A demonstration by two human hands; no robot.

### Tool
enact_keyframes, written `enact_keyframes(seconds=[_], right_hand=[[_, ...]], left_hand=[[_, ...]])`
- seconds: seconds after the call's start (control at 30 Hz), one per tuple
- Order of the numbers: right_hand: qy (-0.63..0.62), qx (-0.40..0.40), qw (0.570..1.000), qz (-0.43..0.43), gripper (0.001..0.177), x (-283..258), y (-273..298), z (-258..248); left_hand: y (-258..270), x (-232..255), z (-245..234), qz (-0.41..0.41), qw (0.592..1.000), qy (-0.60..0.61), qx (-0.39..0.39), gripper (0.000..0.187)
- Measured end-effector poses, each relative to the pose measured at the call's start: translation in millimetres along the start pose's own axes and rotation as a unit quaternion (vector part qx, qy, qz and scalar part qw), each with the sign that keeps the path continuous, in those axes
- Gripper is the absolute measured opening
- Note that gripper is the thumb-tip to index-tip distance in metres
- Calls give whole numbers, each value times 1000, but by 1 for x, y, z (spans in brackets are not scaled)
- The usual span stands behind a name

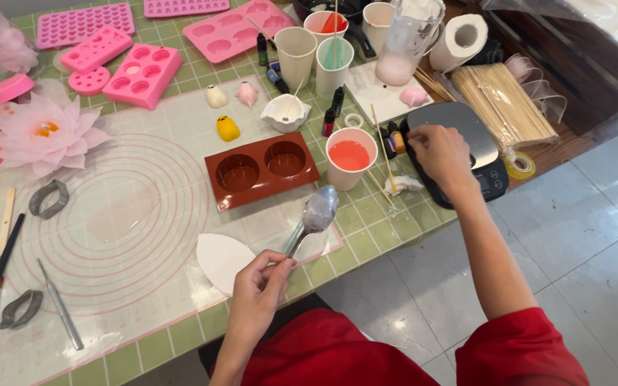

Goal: The recorder is seen mixing colored wax and preparing silicone molds for candle making.

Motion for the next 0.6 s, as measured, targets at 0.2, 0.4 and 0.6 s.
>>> enact_keyframes(seconds=[0.2,0.4,0.6], right_hand=[[82,-29,995,39,18,43,21,-37],[1,-62,992,106,33,64,43,-54],[16,-68,987,144,44,60,48,-61]], left_hand=[[0,-6,1,-57,995,75,-7,18],[-5,0,17,-60,995,74,-27,19],[-6,0,19,-61,995,73,-25,19]])
Point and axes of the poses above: each hand's wrist, its own y-axis away from the middle knuckle, its own z-axis out of the palm, x = y × z, the point moved 5 cm from there along -y, towards the middle knuckle, and after that the axes turned 11 degrees about -y, right-handed, at the moved point
